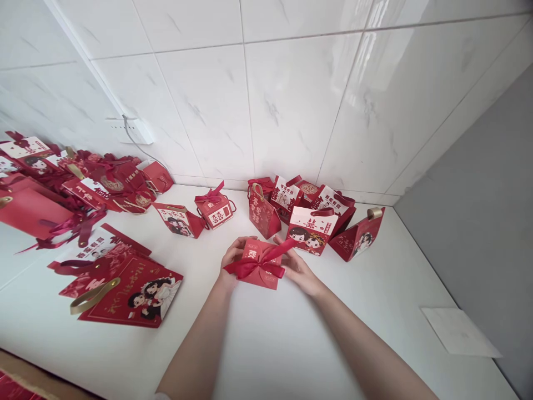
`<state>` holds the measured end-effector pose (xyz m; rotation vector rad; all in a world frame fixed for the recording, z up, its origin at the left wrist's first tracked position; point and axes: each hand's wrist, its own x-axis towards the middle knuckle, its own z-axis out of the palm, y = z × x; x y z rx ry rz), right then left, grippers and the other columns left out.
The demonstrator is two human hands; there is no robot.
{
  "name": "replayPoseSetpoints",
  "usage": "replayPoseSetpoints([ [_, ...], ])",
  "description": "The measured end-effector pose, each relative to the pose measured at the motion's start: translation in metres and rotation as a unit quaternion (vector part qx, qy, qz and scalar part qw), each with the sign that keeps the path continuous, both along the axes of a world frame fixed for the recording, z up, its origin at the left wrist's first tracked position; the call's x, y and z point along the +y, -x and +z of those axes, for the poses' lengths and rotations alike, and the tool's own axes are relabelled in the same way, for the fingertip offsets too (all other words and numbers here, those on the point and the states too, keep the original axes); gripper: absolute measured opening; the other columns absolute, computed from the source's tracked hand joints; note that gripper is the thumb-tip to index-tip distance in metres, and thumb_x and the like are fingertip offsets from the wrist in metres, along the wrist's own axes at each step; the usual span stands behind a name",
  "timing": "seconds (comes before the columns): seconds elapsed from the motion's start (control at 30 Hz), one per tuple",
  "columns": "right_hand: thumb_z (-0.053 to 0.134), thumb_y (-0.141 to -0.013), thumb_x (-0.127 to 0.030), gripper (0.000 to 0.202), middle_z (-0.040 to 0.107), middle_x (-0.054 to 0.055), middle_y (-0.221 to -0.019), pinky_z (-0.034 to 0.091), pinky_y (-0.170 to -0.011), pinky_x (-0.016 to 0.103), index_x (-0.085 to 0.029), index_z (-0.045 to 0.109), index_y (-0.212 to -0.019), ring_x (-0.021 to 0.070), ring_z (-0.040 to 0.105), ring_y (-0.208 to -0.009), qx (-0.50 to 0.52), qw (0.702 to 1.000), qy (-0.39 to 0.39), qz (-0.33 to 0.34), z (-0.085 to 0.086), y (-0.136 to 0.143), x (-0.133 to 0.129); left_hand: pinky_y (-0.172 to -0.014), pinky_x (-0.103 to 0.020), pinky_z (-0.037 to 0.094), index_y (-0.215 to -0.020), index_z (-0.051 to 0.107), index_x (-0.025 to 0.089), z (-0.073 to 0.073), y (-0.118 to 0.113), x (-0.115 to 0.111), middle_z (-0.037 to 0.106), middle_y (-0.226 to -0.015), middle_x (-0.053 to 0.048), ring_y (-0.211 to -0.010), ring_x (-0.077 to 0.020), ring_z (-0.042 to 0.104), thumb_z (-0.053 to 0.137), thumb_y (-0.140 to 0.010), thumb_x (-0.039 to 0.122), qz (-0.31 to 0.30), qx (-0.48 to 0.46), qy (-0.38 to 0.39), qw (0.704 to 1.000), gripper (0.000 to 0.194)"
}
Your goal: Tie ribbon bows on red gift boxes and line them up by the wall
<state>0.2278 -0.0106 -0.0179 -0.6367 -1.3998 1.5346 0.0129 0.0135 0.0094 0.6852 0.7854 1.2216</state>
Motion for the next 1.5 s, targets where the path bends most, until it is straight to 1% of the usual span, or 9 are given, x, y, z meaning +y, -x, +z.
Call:
replayPoseSetpoints([
  [0.2, 0.069, -0.084, -0.043, 0.051, 0.049, 0.007, -0.14, 0.044, -0.103, 0.04, -0.03, 0.05, -0.13, 0.024, 0.043, -0.132, 0.008, 0.993, 0.014, -0.115, -0.004, 0.005, 0.006, -0.071, -0.027, 0.048, -0.08, 0.064, 0.016, -0.002, -0.006, 0.003, 0.069, -0.088, -0.004, -0.077, -0.0177, 0.063, 0.063, -0.066, 0.021, 0.113, 0.018, -0.011, 0.993, 0.015],
  [0.33, 0.064, -0.089, -0.043, 0.021, 0.065, 0.0, -0.082, 0.05, -0.074, 0.026, -0.023, 0.059, -0.089, 0.0135, 0.062, -0.078, -0.009, 0.992, 0.025, -0.123, -0.006, 0.003, 0.005, -0.07, -0.027, 0.048, -0.057, 0.044, 0.017, -0.007, 0.0, 0.007, 0.066, -0.083, -0.002, -0.073, -0.0144, 0.06, 0.057, -0.076, 0.037, 0.182, 0.006, -0.02, 0.983, 0.03],
  [0.47, 0.047, -0.095, -0.053, 0.047, 0.049, -0.004, -0.04, 0.034, -0.039, 0.023, -0.019, 0.059, -0.066, 0.0097, 0.04, -0.033, -0.03, 0.998, 0.042, -0.02, -0.008, -0.001, 0.0, -0.053, -0.024, 0.041, -0.057, 0.043, 0.018, -0.009, 0.015, 0.012, 0.059, -0.064, 0.001, -0.05, -0.01, 0.051, 0.055, -0.08, 0.045, 0.188, 0.086, -0.023, 0.978, 0.037],
  [0.57, 0.044, -0.095, -0.056, 0.053, 0.061, 0.004, -0.051, 0.039, -0.042, 0.025, -0.016, 0.065, -0.067, 0.014, 0.055, -0.042, -0.037, 0.998, 0.043, 0.018, -0.006, -0.001, -0.002, -0.055, -0.025, 0.044, -0.073, 0.059, 0.017, -0.009, 0.021, 0.016, 0.071, -0.084, -0.004, -0.059, -0.0137, 0.061, 0.071, -0.068, 0.032, 0.134, 0.133, -0.016, 0.982, 0.02],
  [0.67, 0.047, -0.096, -0.052, 0.04, 0.072, 0.008, -0.085, 0.052, -0.066, 0.03, -0.018, 0.069, -0.097, 0.0205, 0.068, -0.08, -0.026, 0.999, 0.029, -0.01, -0.001, 0.0, -0.001, -0.064, -0.03, 0.051, -0.087, 0.064, 0.016, -0.012, 0.022, 0.018, 0.073, -0.091, -0.008, -0.073, -0.0212, 0.068, 0.075, -0.06, 0.026, 0.096, 0.147, -0.02, 0.984, 0.031],
  [0.87, 0.047, -0.094, -0.056, 0.054, 0.041, 0.007, -0.151, 0.031, -0.113, 0.047, -0.029, 0.044, -0.14, 0.0268, 0.036, -0.14, 0.014, 0.996, -0.047, -0.08, 0.004, 0.0, 0.0, -0.038, -0.019, 0.035, -0.086, 0.051, 0.022, -0.017, 0.026, 0.016, 0.061, -0.053, 0.007, -0.035, -0.0109, 0.051, 0.057, -0.064, 0.02, 0.183, 0.17, -0.032, 0.968, 0.023],
  [1.03, 0.056, -0.09, -0.055, 0.061, 0.039, 0.006, -0.152, 0.023, -0.118, 0.045, -0.03, 0.039, -0.144, 0.0272, 0.032, -0.142, -0.022, 0.991, -0.084, -0.097, 0.007, 0.0, -0.004, -0.032, -0.017, 0.021, -0.073, 0.053, 0.02, -0.009, 0.025, 0.011, 0.046, -0.037, 0.007, -0.027, -0.0076, 0.036, 0.053, -0.069, 0.026, 0.165, 0.202, -0.052, 0.964, 0.007],
  [1.27, 0.045, -0.093, -0.059, 0.049, 0.05, 0.005, -0.143, 0.035, -0.111, 0.044, -0.029, 0.052, -0.132, 0.0264, 0.044, -0.134, 0.02, 0.991, -0.012, -0.135, 0.004, 0.002, 0.0, -0.035, -0.021, 0.03, -0.05, 0.059, 0.016, 0.02, 0.024, -0.01, 0.053, -0.04, -0.001, -0.033, -0.0118, 0.046, 0.06, -0.066, 0.019, -0.065, 0.283, -0.028, 0.956, 0.017],
  [1.5, 0.047, -0.093, -0.057, 0.042, 0.065, 0.008, -0.121, 0.043, -0.103, 0.045, -0.026, 0.057, -0.118, 0.0268, 0.059, -0.116, 0.077, 0.985, 0.062, -0.143, -0.001, 0.003, 0.005, -0.071, -0.024, 0.046, -0.077, 0.066, 0.02, 0.058, 0.002, -0.028, 0.064, -0.086, -0.003, -0.085, -0.0176, 0.06, 0.064, -0.079, 0.024, 0.15, 0.438, -0.192, 0.865, 0.004],
])
